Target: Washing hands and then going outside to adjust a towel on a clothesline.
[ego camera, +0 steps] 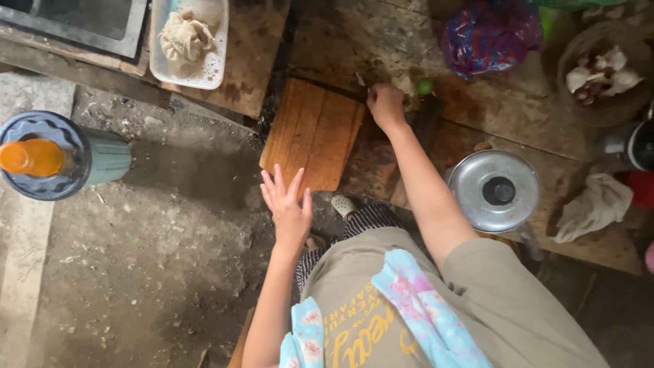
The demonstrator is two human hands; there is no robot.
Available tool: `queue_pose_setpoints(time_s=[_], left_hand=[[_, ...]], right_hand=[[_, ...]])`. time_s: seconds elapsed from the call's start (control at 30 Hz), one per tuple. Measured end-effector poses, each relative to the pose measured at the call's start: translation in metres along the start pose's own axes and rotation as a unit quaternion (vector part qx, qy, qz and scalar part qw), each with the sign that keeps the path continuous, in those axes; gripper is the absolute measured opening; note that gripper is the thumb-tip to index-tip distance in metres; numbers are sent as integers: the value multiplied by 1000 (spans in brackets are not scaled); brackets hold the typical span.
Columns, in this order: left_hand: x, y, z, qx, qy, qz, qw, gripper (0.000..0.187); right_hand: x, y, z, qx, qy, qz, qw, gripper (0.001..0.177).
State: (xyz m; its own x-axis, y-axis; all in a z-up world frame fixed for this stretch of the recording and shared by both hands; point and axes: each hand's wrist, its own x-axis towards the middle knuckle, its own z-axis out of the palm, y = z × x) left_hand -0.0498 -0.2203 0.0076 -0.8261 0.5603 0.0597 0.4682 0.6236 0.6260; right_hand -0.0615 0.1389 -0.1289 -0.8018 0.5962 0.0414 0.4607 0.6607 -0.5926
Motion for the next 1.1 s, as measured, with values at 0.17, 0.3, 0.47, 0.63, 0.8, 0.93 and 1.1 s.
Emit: queue_pose_setpoints(time_s=[0.17,0.3,0.47,0.63,0.8,0.93,1.1], left_hand=[[-6,-7,-3,-6,12,-16,1000,45],[-12,-11,-7,-11,26,-34,999,44],[-17,-11,-8,1,38,-46,998,44],[-26,-18,-12,8,79,-59,995,44],[-37,-33,-28,-14,118,-89,989,41],[-51,-61,-55,-53,163,-105,980,40],[-71,-142,-86,-50,172,-123,976,41]], right_hand=[[24,26,-4,150,110,48,981,12],[47,41,1,108,102,61,987,15],[51,33,35,46,80,-35,995,7],[49,-8,50,409,84,159,895,8],[72,49,92,-46,64,-32,996,17],[67,17,49,-123,62,-51,989,17],[46,-39,11,25,223,-54,973,12]])
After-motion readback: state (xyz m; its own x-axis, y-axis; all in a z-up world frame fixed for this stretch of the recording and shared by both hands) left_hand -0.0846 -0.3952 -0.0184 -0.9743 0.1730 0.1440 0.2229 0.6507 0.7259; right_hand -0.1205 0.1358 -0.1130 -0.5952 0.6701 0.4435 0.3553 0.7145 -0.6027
